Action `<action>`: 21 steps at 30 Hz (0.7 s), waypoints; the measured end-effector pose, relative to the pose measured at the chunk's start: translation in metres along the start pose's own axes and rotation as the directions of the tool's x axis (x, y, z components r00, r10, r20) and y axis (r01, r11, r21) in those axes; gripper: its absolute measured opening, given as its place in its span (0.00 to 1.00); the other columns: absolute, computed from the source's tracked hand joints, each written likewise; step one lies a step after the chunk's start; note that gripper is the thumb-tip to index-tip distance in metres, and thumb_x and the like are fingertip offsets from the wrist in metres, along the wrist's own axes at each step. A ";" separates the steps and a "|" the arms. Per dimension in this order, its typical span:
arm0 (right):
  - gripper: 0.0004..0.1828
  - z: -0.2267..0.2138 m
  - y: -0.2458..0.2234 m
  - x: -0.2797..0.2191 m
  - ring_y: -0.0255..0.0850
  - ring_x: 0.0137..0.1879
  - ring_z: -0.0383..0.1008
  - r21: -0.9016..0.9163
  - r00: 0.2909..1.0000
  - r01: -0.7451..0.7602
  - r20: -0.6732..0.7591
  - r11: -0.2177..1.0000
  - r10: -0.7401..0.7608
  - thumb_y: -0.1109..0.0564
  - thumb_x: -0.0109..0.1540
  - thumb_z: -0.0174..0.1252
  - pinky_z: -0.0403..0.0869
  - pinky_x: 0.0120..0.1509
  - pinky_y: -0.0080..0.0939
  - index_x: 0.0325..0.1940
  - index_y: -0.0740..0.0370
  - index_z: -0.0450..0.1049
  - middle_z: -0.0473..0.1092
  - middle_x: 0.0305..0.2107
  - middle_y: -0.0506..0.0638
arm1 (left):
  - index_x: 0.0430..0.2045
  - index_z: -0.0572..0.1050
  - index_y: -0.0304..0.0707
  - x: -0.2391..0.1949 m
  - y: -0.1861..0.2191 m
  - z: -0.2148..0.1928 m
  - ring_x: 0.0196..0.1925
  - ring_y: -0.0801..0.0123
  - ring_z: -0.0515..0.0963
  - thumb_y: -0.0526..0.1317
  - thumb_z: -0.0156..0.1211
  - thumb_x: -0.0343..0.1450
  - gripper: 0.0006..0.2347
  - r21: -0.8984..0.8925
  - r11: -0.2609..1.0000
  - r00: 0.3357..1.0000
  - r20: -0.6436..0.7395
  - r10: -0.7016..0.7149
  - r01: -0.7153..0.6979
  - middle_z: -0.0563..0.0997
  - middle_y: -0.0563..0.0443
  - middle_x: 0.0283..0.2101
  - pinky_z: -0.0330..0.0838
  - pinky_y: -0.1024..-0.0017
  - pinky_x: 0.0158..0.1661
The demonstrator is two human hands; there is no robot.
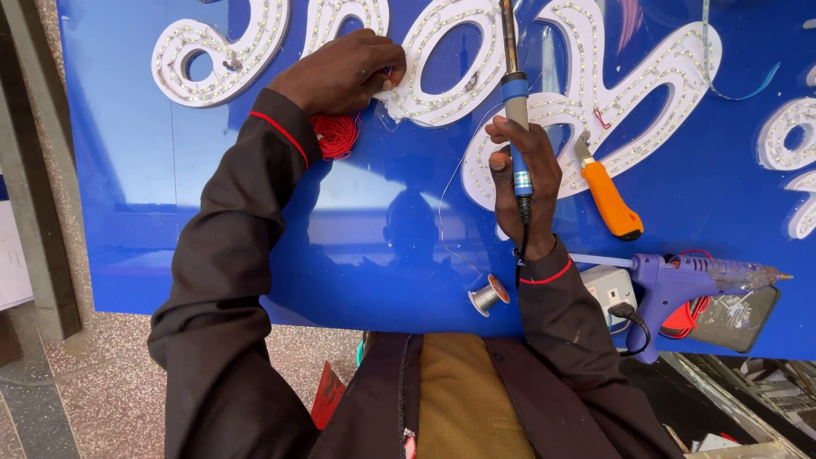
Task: The person solders wires to LED strips within white channel letters for a sign. They use a soldering iron and solder wire to make electrical connections, use a utility knife to cut wire, and rearrange tools on a blue assembly table.
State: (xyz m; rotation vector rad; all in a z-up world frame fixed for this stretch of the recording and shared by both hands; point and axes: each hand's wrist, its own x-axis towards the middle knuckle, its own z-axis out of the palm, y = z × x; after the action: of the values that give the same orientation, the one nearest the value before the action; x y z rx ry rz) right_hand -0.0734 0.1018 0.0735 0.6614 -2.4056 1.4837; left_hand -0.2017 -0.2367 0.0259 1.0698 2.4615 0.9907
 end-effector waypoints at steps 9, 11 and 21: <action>0.23 0.004 -0.001 0.000 0.52 0.63 0.81 0.014 1.000 -0.011 0.011 1.000 0.010 0.41 0.84 0.48 0.82 0.66 0.52 0.75 0.58 0.71 0.77 0.59 0.61 | 0.42 0.69 0.43 -0.014 0.012 0.011 0.46 0.56 0.61 0.24 0.40 0.83 0.11 -0.058 0.998 0.991 -0.128 0.029 -0.037 0.71 0.49 0.43 0.60 0.56 0.47; 0.23 0.004 -0.001 0.001 0.52 0.63 0.81 0.019 1.000 -0.009 0.009 1.000 0.009 0.40 0.84 0.48 0.82 0.66 0.53 0.75 0.58 0.71 0.77 0.59 0.60 | 0.43 0.71 0.42 -0.009 0.012 0.014 0.47 0.54 0.64 0.24 0.43 0.82 0.11 -0.038 0.999 0.992 -0.127 -0.002 -0.002 0.73 0.47 0.44 0.61 0.54 0.45; 0.23 0.003 0.002 0.001 0.52 0.64 0.80 0.032 1.000 -0.007 0.001 0.999 0.007 0.41 0.84 0.49 0.83 0.66 0.52 0.75 0.58 0.72 0.76 0.58 0.60 | 0.54 0.63 0.48 0.040 0.059 -0.006 0.27 0.58 0.64 0.21 0.63 0.68 0.25 -0.101 0.797 0.802 0.026 -0.597 0.596 0.69 0.47 0.30 0.54 0.56 0.24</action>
State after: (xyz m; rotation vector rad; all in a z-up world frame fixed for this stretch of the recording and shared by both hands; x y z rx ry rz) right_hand -0.0750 0.0993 0.0713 0.6610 -2.3915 1.5282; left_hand -0.2004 -0.1815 0.0717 0.2021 2.4594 0.8865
